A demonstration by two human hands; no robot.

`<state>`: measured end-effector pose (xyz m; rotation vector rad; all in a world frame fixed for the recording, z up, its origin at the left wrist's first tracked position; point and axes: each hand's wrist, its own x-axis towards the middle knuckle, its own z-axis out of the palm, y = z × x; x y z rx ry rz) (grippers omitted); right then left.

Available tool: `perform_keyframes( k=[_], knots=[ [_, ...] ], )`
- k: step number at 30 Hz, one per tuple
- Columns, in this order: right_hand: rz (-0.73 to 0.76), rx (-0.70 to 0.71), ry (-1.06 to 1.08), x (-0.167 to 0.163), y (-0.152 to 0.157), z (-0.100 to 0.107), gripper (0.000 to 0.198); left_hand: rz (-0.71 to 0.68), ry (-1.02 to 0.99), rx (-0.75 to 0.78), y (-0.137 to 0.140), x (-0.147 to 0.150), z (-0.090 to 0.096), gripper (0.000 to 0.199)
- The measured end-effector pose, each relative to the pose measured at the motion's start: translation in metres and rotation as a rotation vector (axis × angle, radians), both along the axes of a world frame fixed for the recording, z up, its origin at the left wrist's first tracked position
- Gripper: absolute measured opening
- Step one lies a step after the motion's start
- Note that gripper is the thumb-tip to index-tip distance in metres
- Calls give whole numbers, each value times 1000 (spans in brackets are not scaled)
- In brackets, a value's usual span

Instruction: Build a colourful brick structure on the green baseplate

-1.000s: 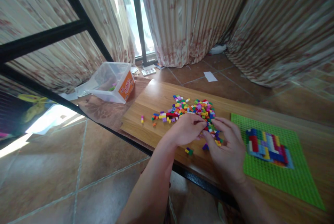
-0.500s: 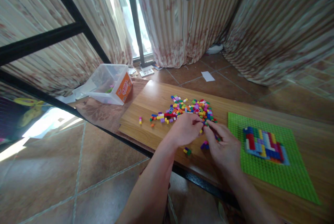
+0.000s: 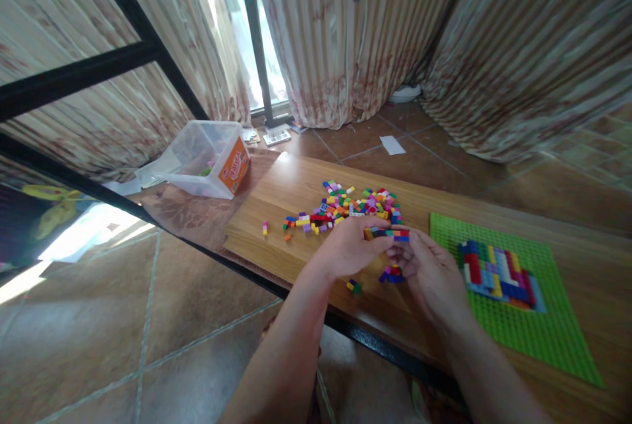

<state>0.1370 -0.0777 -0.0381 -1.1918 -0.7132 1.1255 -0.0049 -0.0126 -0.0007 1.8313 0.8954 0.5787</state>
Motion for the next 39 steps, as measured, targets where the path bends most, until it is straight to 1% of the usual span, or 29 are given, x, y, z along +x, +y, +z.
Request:
perform_keyframes(
  k=[2,6,8,11,13,15,17,20,23,25,27,28,30,32,36,39],
  knots=[
    [11,-4,-30,1,0,-1,30,-2,13,2,-1,1,1,26],
    [-10,-42,-175,6,-1,-8,35,83,62,49,-2,4,2,21],
    [-23,-47,-236,8,-1,-10,35,100,75,71,-3,6,2,19],
    [-7,-31,-203,6,-1,-11,33,87,95,66,-3,9,-1,17],
    [-8,-32,-160,4,1,-12,34,85,135,64,-4,12,-4,17],
    [-17,-35,-160,2,2,-13,34,92,185,76,-4,15,-6,19],
    [-20,-33,-218,1,2,-12,35,100,214,85,-4,16,-7,22],
    [-23,-31,-389,3,0,-10,33,141,200,83,1,13,-6,24],
    [-16,-15,-603,4,-5,-6,30,196,133,28,9,6,-6,27],
    [-3,3,-710,4,-8,-4,27,246,67,-77,13,1,-6,30],
    [6,21,-749,2,-9,-3,27,263,-27,-226,13,-1,-4,35],
    [5,29,-741,1,-9,-3,27,241,-85,-302,12,0,-3,38],
    [-11,40,-683,1,-8,-1,29,148,-192,-424,7,2,0,42],
    [-29,31,-597,2,-5,1,31,65,-256,-487,1,5,2,43],
    [-17,-14,-452,7,-3,5,32,8,-279,-467,-6,9,1,40],
    [-5,-10,-365,7,-3,7,29,25,-269,-428,-5,9,-3,42]
  ],
)
